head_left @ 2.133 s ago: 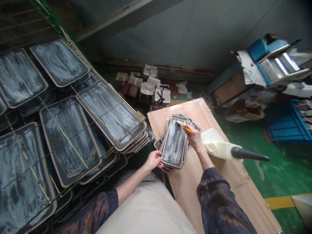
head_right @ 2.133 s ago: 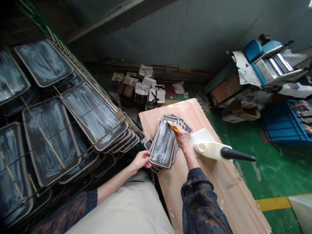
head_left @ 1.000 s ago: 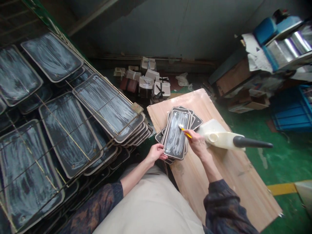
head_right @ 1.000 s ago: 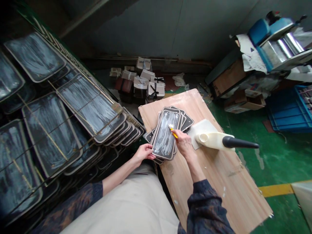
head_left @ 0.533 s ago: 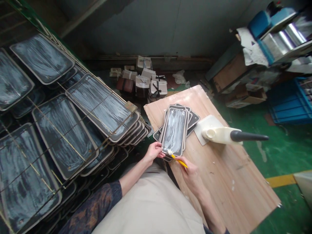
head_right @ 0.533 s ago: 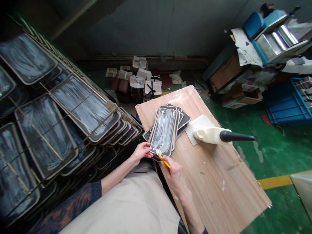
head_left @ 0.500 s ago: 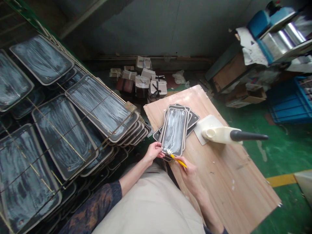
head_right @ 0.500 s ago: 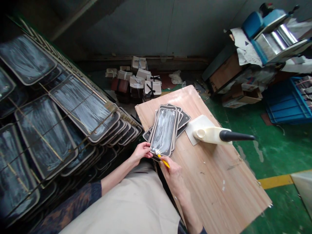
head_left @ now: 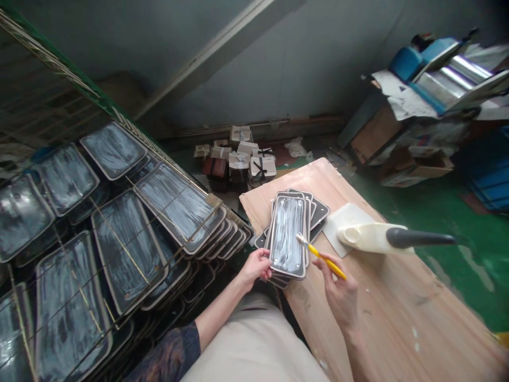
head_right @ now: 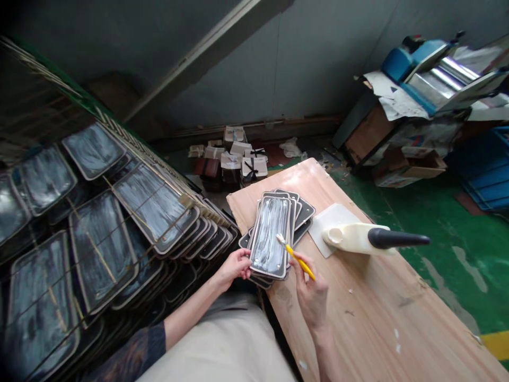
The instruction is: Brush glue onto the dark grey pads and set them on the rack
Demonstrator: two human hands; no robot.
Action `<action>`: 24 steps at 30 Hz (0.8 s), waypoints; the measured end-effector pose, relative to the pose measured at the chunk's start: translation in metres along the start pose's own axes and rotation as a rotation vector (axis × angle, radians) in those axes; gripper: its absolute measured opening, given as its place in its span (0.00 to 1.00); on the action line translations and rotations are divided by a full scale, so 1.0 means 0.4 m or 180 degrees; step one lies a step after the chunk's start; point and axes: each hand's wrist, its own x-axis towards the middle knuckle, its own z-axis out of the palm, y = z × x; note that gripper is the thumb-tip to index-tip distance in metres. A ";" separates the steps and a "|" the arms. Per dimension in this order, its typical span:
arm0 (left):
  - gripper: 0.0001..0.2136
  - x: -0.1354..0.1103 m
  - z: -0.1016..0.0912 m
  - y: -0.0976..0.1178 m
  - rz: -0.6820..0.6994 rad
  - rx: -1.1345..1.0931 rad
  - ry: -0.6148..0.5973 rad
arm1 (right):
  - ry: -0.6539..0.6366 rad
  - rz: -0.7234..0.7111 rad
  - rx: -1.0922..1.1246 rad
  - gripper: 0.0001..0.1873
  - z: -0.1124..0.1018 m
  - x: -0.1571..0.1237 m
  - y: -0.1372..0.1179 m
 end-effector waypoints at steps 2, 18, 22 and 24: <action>0.11 0.002 0.007 0.001 -0.0026 0.0093 0.0072 | -0.0202 -0.0231 0.0199 0.12 0.043 0.041 -0.002; 0.11 0.010 0.046 -0.017 -0.0072 0.0054 0.0352 | -0.0984 0.0616 0.0845 0.15 0.055 -0.002 0.087; 0.13 -0.001 0.053 0.003 -0.0171 -0.0165 0.0269 | -0.0289 0.0660 0.1086 0.17 0.014 0.058 0.091; 0.15 -0.008 0.057 0.026 -0.0213 -0.0269 0.0167 | 0.0219 0.0547 0.1095 0.18 -0.006 0.090 0.092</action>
